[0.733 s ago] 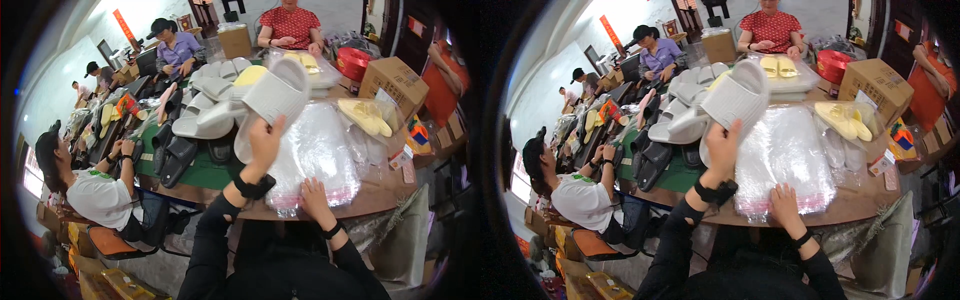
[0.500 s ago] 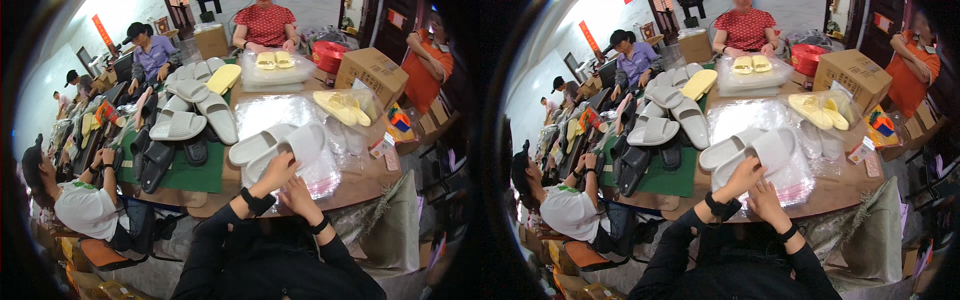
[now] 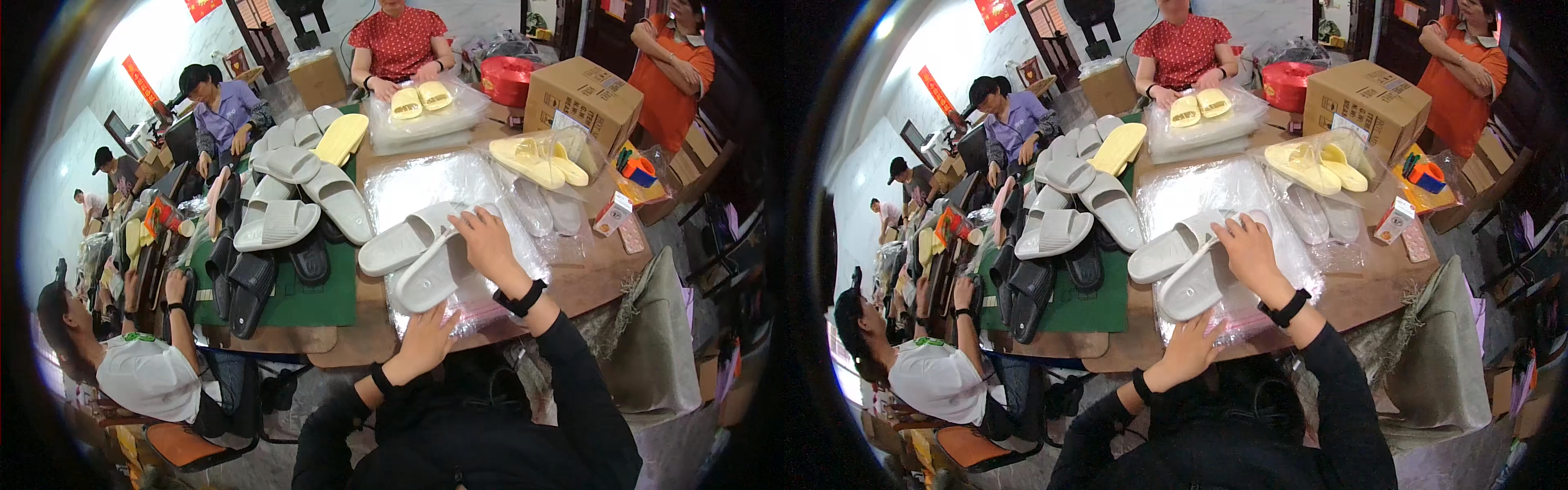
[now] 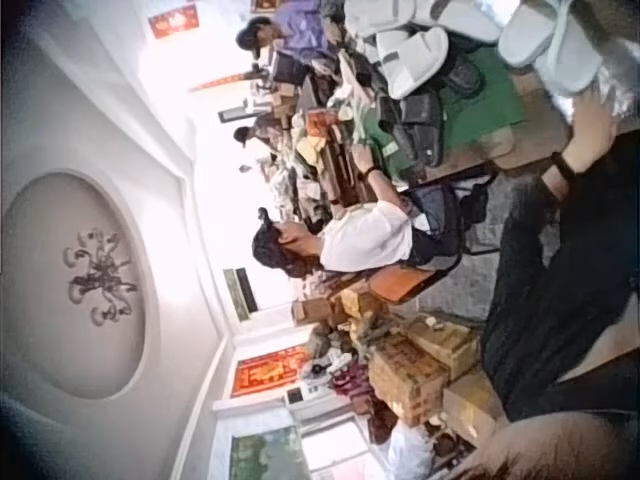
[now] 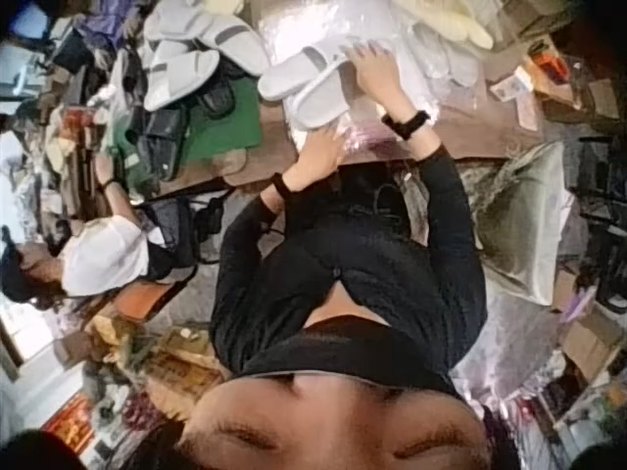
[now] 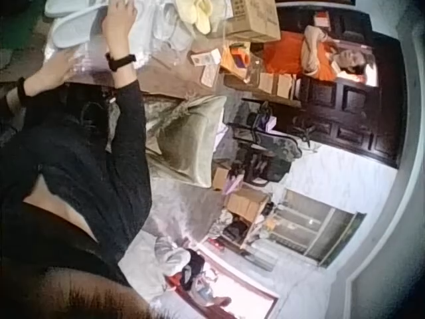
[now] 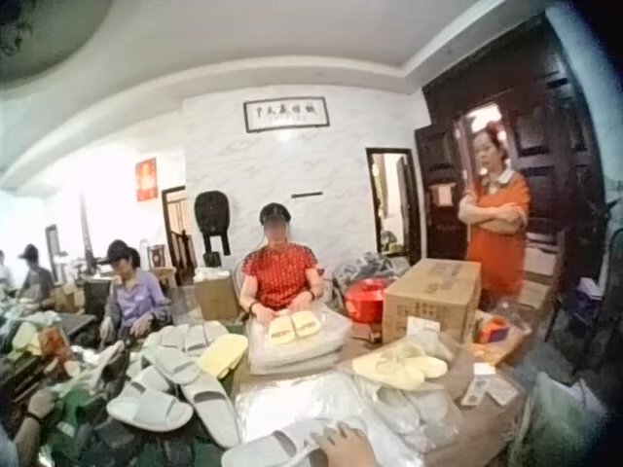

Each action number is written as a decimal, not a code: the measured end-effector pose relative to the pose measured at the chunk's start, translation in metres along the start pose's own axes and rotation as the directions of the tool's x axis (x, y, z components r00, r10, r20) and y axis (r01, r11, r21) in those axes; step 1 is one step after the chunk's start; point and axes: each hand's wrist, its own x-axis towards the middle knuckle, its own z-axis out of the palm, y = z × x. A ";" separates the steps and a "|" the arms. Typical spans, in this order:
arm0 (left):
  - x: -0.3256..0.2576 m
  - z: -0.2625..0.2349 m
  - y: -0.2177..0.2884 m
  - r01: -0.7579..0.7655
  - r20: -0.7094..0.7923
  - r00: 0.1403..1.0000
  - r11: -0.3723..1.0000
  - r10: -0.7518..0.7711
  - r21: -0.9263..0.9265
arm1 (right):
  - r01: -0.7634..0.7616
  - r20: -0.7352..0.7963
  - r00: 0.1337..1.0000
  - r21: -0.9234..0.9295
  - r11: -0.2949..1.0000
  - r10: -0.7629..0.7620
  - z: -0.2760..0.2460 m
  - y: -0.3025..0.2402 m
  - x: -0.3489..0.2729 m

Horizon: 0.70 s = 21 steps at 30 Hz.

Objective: The recorder is placing various foam sandals into plastic bags and then into a large sack for shipment.

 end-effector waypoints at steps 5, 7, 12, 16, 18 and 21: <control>-0.022 0.027 -0.005 0.031 -0.065 0.997 0.992 -0.039 -0.119 | 0.063 0.421 0.898 0.163 0.985 -0.127 -0.033 -0.012 0.035; -0.015 0.026 -0.003 0.058 -0.060 0.996 0.971 -0.073 -0.230 | 0.203 0.291 0.927 0.147 0.968 -0.238 -0.017 -0.014 0.024; -0.014 0.020 -0.010 -0.010 -0.137 0.990 0.951 -0.035 -0.309 | 0.254 0.360 0.912 -0.122 0.959 -0.196 0.011 -0.028 0.016; 0.001 -0.047 -0.016 0.162 0.472 0.870 0.822 0.142 -0.546 | 0.245 0.387 0.902 -0.095 0.965 -0.191 0.004 -0.016 0.031; -0.021 -0.061 -0.029 0.057 0.302 0.929 0.722 0.215 -0.690 | 0.330 0.462 0.858 -0.157 0.931 -0.226 0.008 0.001 0.032; -0.076 -0.126 -0.055 0.432 0.427 0.892 0.559 -0.149 -0.708 | 0.367 0.414 0.858 -0.081 0.927 -0.303 -0.011 0.006 0.030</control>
